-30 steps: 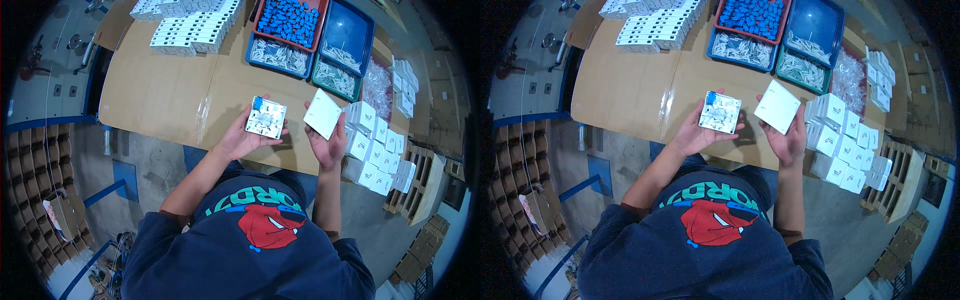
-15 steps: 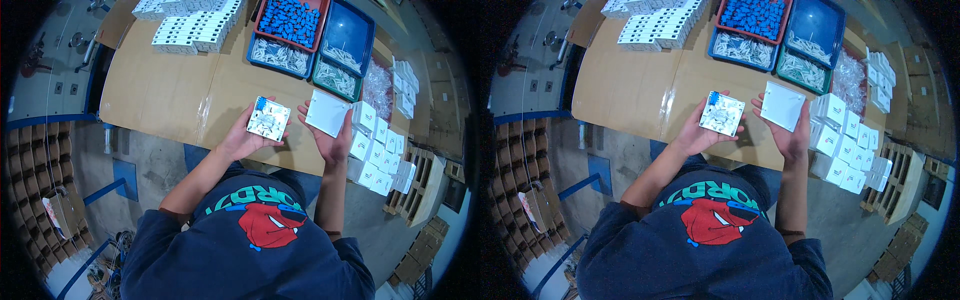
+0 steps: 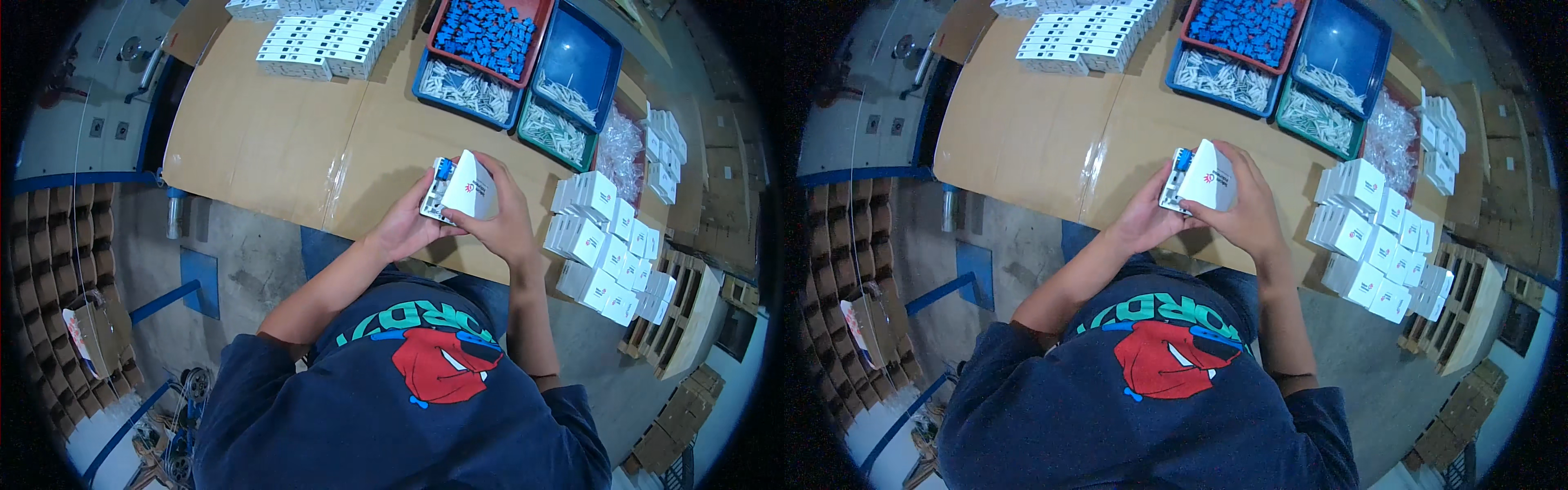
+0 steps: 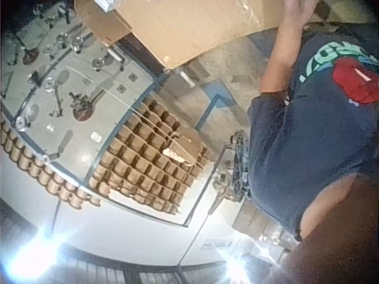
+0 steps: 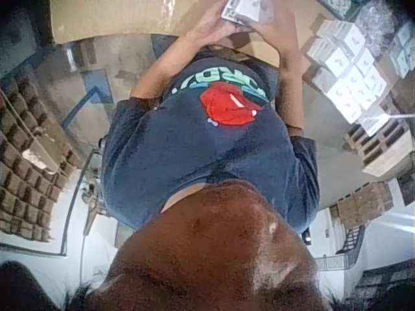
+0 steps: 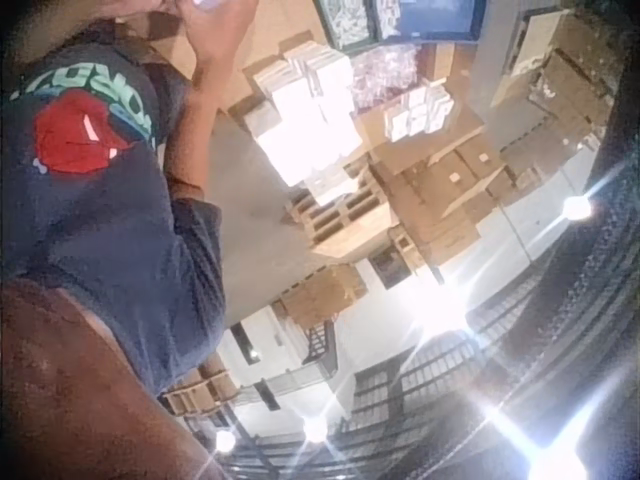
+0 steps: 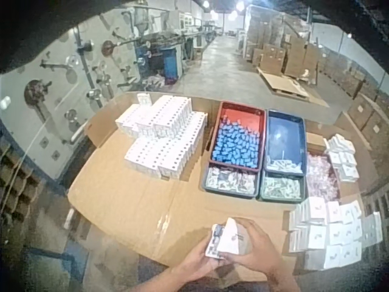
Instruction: Packaging small blue components and other parts into small white cardboard boxes.
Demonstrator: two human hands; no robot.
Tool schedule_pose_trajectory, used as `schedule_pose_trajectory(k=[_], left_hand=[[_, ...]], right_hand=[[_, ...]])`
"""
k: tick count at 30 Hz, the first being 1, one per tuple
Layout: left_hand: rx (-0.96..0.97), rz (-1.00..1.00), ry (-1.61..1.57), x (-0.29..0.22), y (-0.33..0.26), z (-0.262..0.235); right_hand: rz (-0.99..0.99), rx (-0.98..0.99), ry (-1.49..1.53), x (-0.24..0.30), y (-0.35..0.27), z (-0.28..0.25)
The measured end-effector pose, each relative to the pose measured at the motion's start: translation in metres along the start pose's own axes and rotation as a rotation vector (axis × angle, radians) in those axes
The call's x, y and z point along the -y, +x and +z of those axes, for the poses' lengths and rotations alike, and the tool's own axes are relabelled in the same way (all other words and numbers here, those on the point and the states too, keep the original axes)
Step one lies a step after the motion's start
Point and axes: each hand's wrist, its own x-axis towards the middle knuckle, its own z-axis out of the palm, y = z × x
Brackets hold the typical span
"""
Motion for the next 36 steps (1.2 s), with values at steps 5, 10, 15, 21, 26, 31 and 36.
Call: schedule_pose_trajectory(k=[5, 10, 15, 21, 26, 31, 36], left_hand=[[-0.040, 0.002, -0.031, 0.004, 0.003, -0.008], [-0.043, 0.023, -0.021, 0.007, 0.006, -0.011], [-0.067, 0.033, -0.009, 0.007, 0.007, -0.010], [-0.149, 0.029, 0.024, 0.006, 0.006, -0.001], [-0.148, 0.037, 0.025, 0.007, 0.006, -0.001], [-0.129, 0.031, 0.016, 0.009, 0.010, -0.007], [-0.190, -0.006, 0.012, 0.010, 0.010, -0.006]], right_hand=[[-0.081, 0.011, -0.075, -0.002, 0.002, 0.008], [-0.107, 0.023, -0.091, -0.005, 0.001, 0.010], [-0.136, 0.028, -0.119, -0.005, 0.002, 0.011], [-0.145, 0.033, -0.133, -0.007, 0.002, 0.012], [-0.142, 0.032, -0.127, -0.009, 0.002, 0.014], [-0.134, 0.032, -0.114, -0.011, 0.001, 0.013], [-0.122, 0.038, -0.122, -0.014, -0.001, 0.014]])
